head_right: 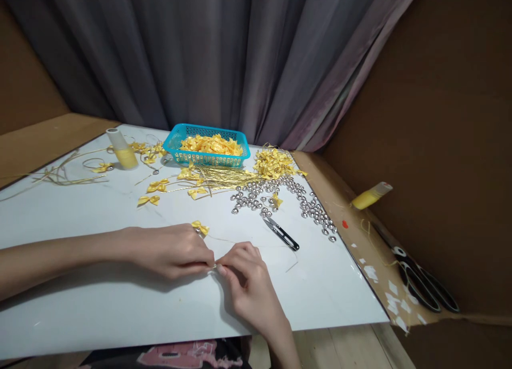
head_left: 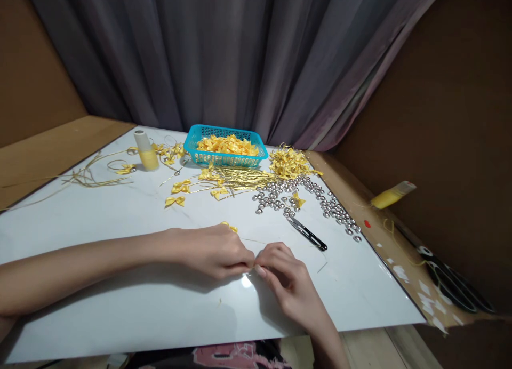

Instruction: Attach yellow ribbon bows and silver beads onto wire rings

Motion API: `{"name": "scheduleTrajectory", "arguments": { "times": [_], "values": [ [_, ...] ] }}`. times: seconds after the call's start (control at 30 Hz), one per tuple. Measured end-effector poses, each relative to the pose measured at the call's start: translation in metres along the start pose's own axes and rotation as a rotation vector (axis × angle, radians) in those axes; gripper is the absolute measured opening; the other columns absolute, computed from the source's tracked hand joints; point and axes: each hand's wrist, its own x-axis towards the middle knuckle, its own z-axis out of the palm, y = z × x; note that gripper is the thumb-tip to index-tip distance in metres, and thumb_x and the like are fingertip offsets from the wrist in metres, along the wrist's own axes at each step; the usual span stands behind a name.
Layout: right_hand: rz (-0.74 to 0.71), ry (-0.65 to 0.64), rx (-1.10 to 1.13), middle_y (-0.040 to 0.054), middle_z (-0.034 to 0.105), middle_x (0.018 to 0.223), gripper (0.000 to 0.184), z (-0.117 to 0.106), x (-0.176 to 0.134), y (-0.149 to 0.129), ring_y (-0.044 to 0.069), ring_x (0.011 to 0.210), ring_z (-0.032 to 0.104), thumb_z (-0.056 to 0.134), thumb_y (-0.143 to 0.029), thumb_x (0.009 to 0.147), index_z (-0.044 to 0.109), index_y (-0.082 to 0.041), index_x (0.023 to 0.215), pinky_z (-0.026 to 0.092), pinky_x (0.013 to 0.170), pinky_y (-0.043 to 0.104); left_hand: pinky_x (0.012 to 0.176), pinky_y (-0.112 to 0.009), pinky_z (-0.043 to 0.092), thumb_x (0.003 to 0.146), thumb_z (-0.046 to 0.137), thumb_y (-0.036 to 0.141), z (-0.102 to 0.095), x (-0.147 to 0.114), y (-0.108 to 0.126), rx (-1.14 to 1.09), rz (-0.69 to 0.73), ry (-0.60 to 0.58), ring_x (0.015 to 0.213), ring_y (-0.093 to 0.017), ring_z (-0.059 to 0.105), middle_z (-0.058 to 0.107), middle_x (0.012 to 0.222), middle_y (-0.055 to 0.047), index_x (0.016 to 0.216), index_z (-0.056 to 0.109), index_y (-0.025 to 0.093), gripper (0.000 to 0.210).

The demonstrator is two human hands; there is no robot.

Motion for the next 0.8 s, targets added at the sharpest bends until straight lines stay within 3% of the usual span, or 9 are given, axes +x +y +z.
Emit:
{"name": "scheduleTrajectory", "arguments": {
  "times": [0.8],
  "values": [
    [-0.049,0.012,-0.004,0.0017,0.064,0.075,0.015,0.0012,-0.0013,0.0000,0.020,0.085,0.054,0.053,-0.016,0.088,0.063,-0.023,0.079,0.041,0.077,0.039,0.051,-0.025,0.033,0.088,0.049,0.014,-0.0019,-0.0019,-0.0039,0.004,0.034,-0.006,0.052,-0.013,0.051,0.065,0.065,-0.003,0.080,0.063,0.017,0.017]
  ]
}}
